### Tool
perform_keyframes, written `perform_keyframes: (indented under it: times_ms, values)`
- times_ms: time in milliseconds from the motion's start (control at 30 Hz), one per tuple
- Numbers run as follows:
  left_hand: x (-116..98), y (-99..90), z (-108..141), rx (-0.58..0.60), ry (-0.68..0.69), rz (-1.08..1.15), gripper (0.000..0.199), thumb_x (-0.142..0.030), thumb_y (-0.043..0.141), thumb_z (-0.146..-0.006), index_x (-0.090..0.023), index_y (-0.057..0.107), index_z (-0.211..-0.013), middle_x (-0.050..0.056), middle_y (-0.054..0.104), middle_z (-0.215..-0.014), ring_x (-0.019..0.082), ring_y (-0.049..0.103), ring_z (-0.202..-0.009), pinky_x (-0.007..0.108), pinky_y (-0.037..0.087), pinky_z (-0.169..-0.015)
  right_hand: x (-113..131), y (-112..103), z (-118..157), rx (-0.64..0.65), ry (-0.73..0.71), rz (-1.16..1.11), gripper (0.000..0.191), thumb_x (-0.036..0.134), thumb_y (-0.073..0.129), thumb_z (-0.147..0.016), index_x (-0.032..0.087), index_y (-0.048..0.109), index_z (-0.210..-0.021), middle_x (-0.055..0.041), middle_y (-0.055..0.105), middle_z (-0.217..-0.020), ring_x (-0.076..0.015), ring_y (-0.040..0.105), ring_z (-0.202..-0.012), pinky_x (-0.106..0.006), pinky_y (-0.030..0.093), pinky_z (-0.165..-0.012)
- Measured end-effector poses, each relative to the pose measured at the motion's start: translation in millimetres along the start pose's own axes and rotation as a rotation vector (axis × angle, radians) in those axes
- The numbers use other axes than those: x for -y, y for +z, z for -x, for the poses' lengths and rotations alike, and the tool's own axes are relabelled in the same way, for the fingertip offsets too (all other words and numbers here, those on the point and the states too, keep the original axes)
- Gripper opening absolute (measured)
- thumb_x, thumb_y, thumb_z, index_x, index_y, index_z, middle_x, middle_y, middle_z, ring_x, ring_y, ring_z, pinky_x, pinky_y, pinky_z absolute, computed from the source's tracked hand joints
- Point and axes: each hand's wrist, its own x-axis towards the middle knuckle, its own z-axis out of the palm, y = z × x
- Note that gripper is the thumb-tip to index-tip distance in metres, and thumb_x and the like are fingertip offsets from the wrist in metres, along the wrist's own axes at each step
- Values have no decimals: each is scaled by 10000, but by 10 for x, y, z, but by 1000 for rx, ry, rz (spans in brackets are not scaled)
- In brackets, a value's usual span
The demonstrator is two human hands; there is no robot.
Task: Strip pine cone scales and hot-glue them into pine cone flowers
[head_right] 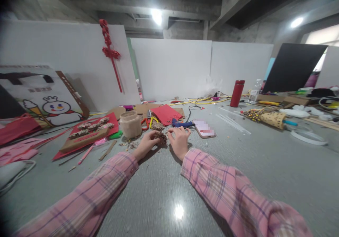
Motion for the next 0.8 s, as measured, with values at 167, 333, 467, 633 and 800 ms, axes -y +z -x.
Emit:
perform_keyframes:
  times_ms: [167,333,467,633,800]
  values:
    - [29,-8,-5,11,17,19,186,-150,501,-549,-136,541,-730,14,596,-672,130,547,-638,256,431,-611,1,0,-1,5,-25,12,134,248,457,-762,209,576,-717,21,637,-722,-138,486,-741,-338,150,-809]
    - [11,-7,1,12,3,18,179,-161,504,-546,-136,535,-721,15,592,-676,130,546,-644,250,430,-606,11,-2,8,19,-45,-12,105,240,483,-747,209,568,-695,33,637,-724,-133,487,-750,-339,144,-828]
    - [-15,-2,6,8,-4,17,183,-150,497,-540,-139,532,-720,13,592,-666,134,549,-651,252,431,-606,4,5,11,17,-57,-3,110,242,482,-745,208,569,-686,30,637,-715,-136,490,-751,-341,148,-830]
    - [-7,-1,1,9,4,2,183,-158,496,-546,-138,531,-725,14,590,-675,130,545,-643,252,432,-605,11,-2,3,33,-66,21,132,240,463,-754,208,574,-690,25,637,-713,-138,487,-750,-343,157,-827]
    - [28,-4,-11,8,3,-4,200,-136,487,-544,-135,538,-737,13,594,-668,133,548,-650,257,434,-621,24,-9,-2,58,-63,11,139,240,463,-756,212,576,-681,22,637,-713,-143,491,-748,-356,152,-833]
